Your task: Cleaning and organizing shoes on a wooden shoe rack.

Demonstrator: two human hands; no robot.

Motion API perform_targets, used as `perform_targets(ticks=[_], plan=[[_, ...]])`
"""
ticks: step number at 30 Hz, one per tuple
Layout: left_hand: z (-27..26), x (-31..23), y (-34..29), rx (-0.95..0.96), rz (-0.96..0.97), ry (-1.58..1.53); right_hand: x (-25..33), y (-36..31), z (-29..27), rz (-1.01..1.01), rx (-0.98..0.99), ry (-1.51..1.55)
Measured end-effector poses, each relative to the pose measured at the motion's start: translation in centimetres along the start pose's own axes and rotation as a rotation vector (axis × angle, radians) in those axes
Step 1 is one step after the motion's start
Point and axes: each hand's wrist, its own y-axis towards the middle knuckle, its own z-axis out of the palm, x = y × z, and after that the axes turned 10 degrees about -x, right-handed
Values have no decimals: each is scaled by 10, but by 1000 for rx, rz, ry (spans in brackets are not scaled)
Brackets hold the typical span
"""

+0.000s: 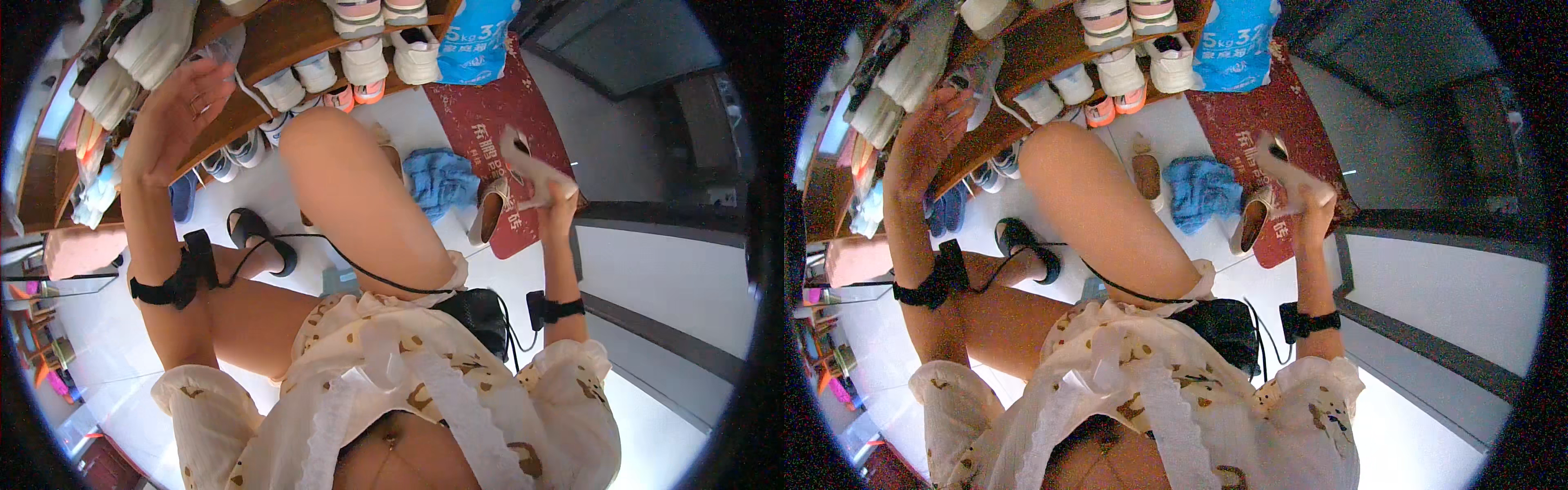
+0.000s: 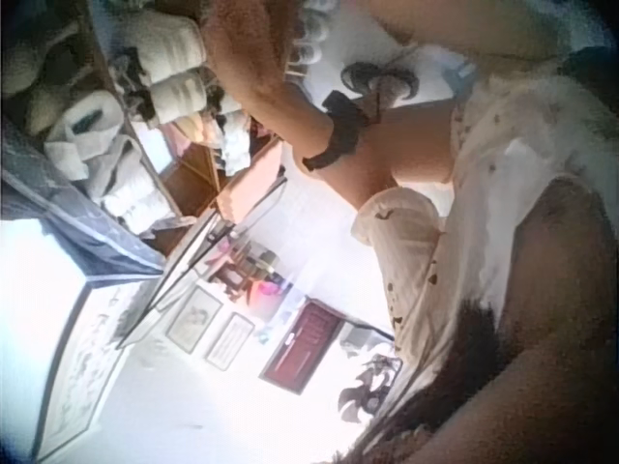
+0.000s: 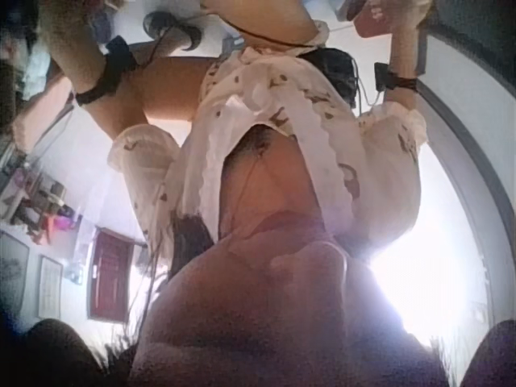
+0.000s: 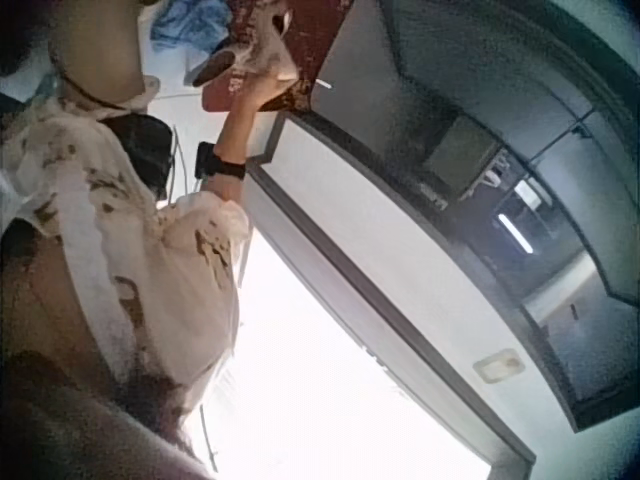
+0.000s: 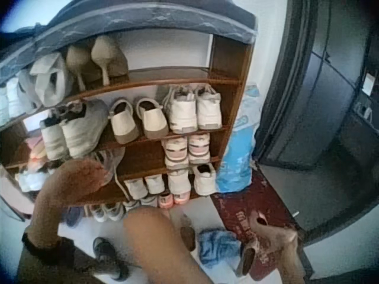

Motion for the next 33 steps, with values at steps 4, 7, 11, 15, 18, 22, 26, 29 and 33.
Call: perform_targets(ticks=[4,7,11,15,18,22,26,29,33], plan=[[5,5,4,26,-38,25,-83,11,-80,17,-139,-142],[4,1,7,1,-51,1,-109,-7,-83,115,-296,-363],[3,-4,4,-12,-27,-89,-126,-26,-79,151,44,-364],[26,-1,10,-4,-69,-36,-198,-7,-184,360,-16,115],[14,-16,-7,-104,-55,2,-136,-13,-66,189,-64,-755],[7,-10,1,-53,-10,-30,-53,21,43,-185,34,-589],[14,-10,5,-120,99,32,104,-14,212,-534,489,-169],[8,-5,6,-173,224,82,187,-68,319,-651,735,75],[13,-9,6,-226,205,89,241,-110,432,-630,786,17]])
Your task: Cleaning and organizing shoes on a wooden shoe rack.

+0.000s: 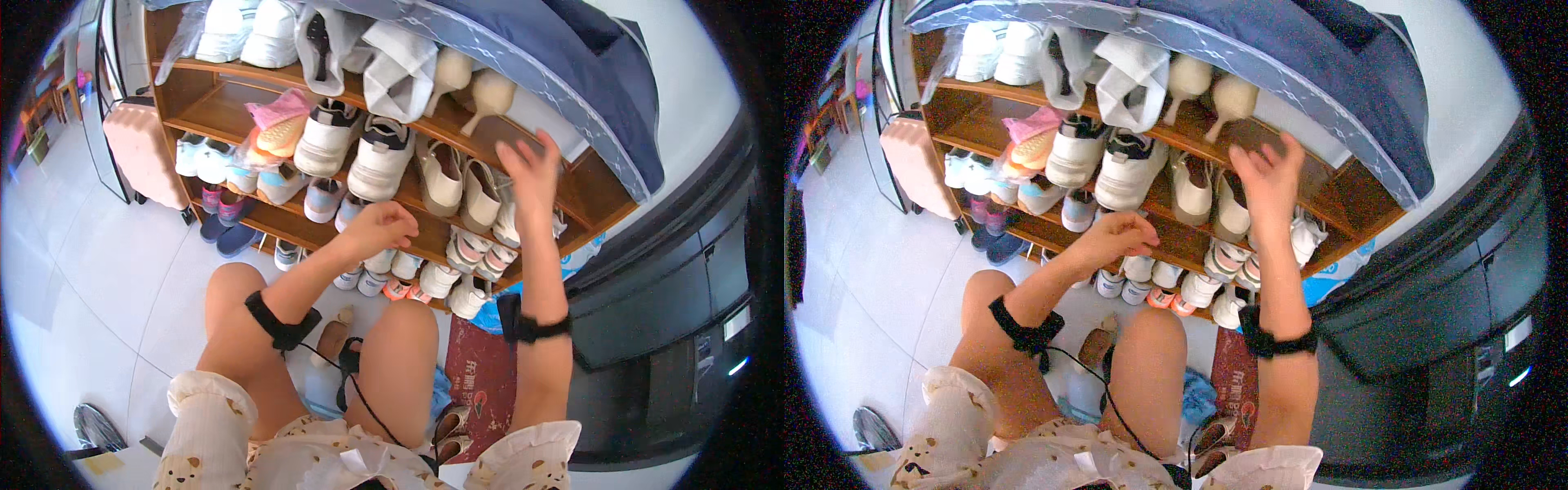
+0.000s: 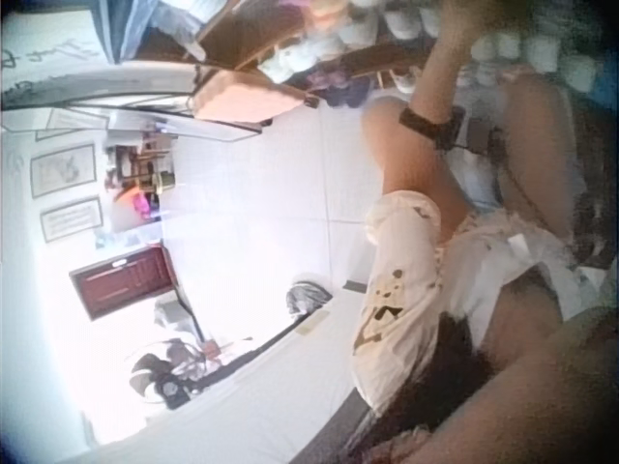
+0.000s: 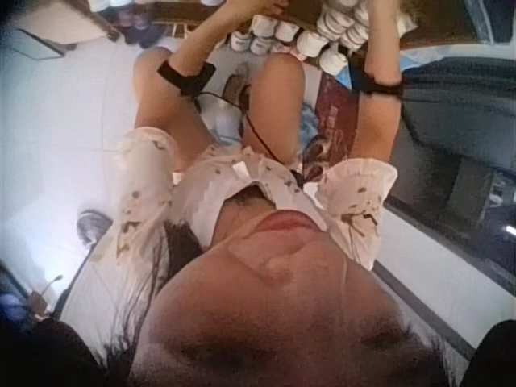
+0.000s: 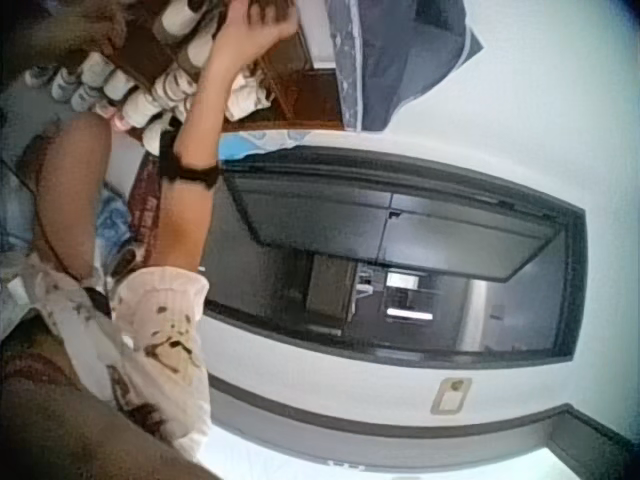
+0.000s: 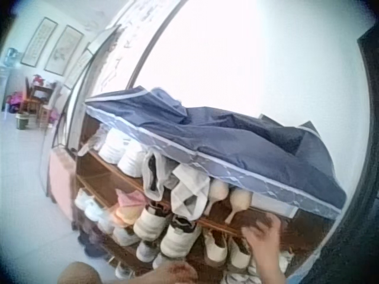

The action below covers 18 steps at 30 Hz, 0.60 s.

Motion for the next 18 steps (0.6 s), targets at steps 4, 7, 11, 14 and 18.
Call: perform_targets(ticks=[4,7,11,14,18], plan=[[2,0,-2,12,84,2,-2,49,57,292,40,77],[1,10,6,41,140,40,-7,66,69,362,51,174],[-2,18,10,39,225,91,-17,79,69,504,-40,545],[-6,19,11,44,285,113,-7,66,57,579,-61,756],[-5,14,7,22,288,113,3,39,35,621,-113,911]])
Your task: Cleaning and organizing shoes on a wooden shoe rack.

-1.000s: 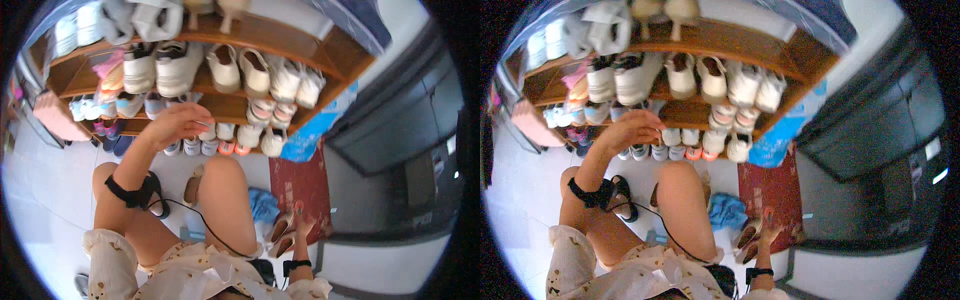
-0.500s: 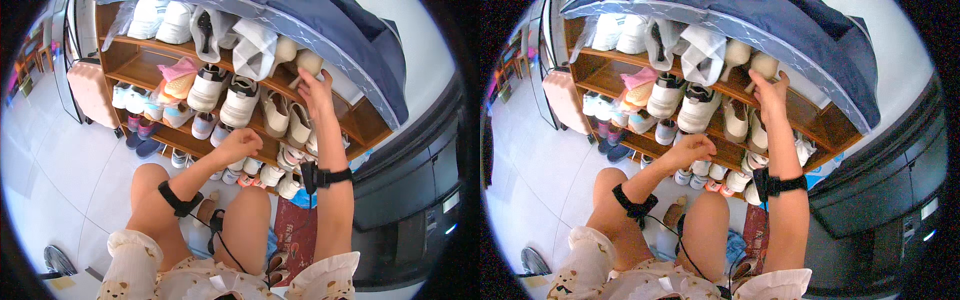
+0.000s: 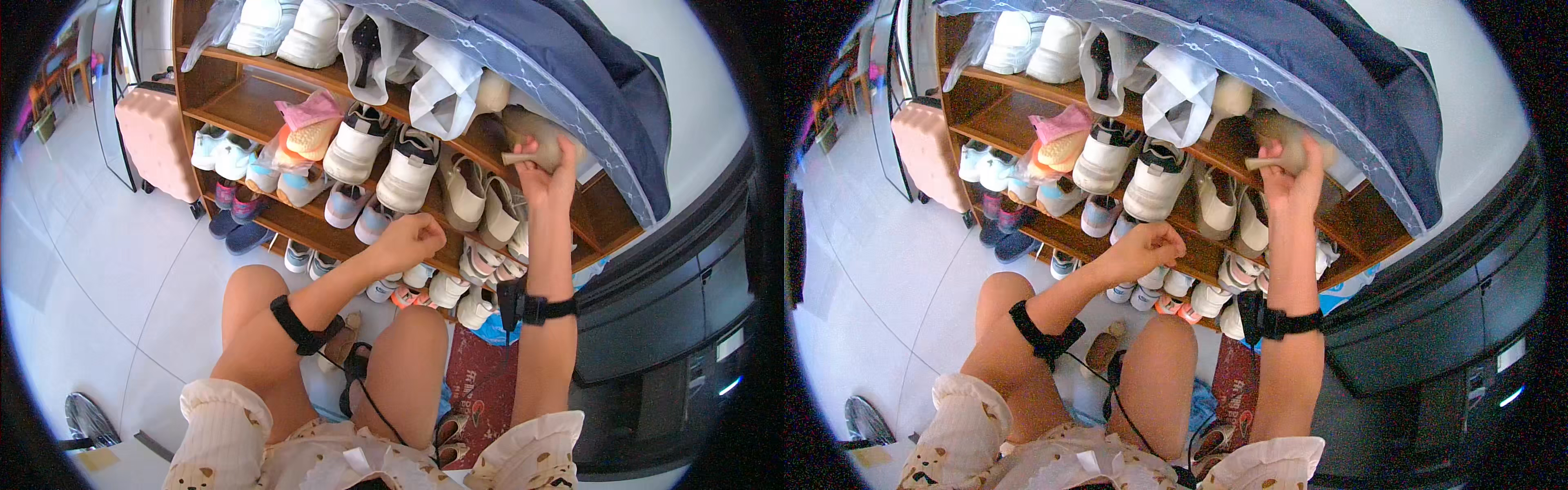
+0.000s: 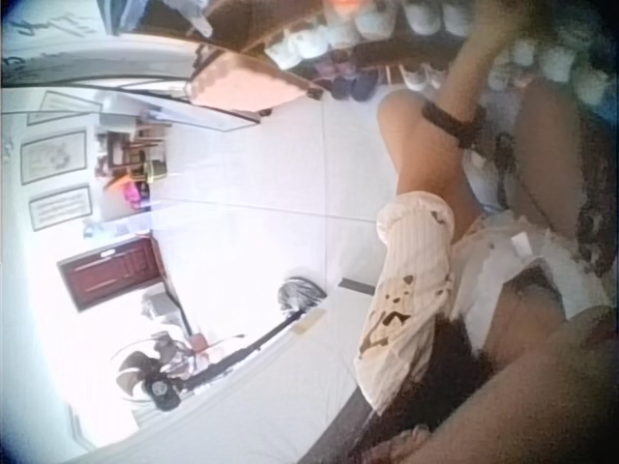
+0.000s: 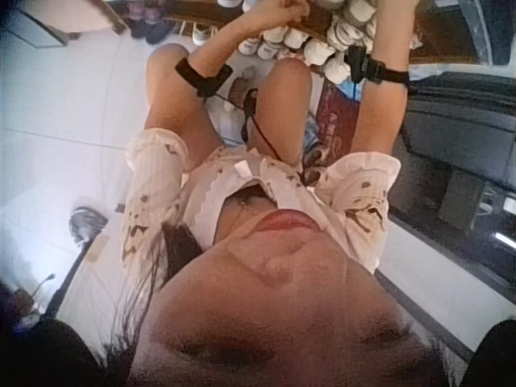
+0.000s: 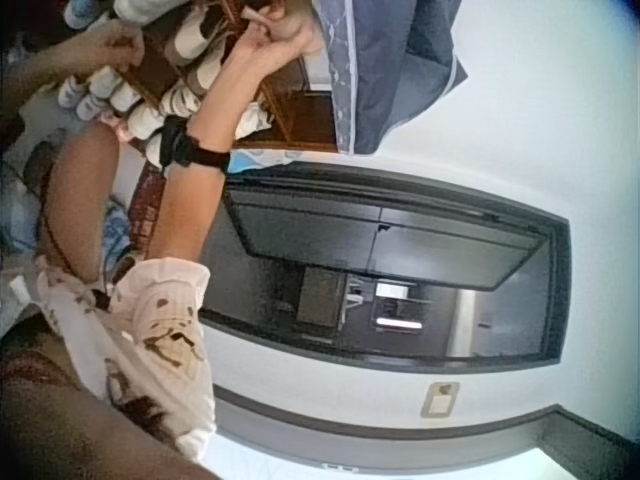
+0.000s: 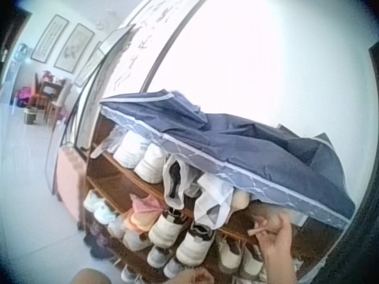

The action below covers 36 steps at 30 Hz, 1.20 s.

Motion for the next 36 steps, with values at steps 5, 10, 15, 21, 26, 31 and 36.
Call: perform_targets(ticks=[5,10,15,21,26,31,36], plan=[[1,0,0,-4,-40,-14,16,-51,-8,5,49,127],[-11,-33,-23,-27,-111,-104,-28,-144,-59,-297,214,-195],[5,-84,-64,176,-300,-332,-39,-208,-138,-838,331,-794],[14,-61,-98,-98,-225,-467,-22,-218,-118,-804,852,-1200],[-8,-39,-118,-347,-413,-604,-16,-211,-86,-702,1047,-1366],[-42,-12,-146,-703,-591,-646,29,-204,-71,-755,860,-1001],[-96,143,-155,-791,-882,-515,34,-243,-28,-1223,813,-162]])
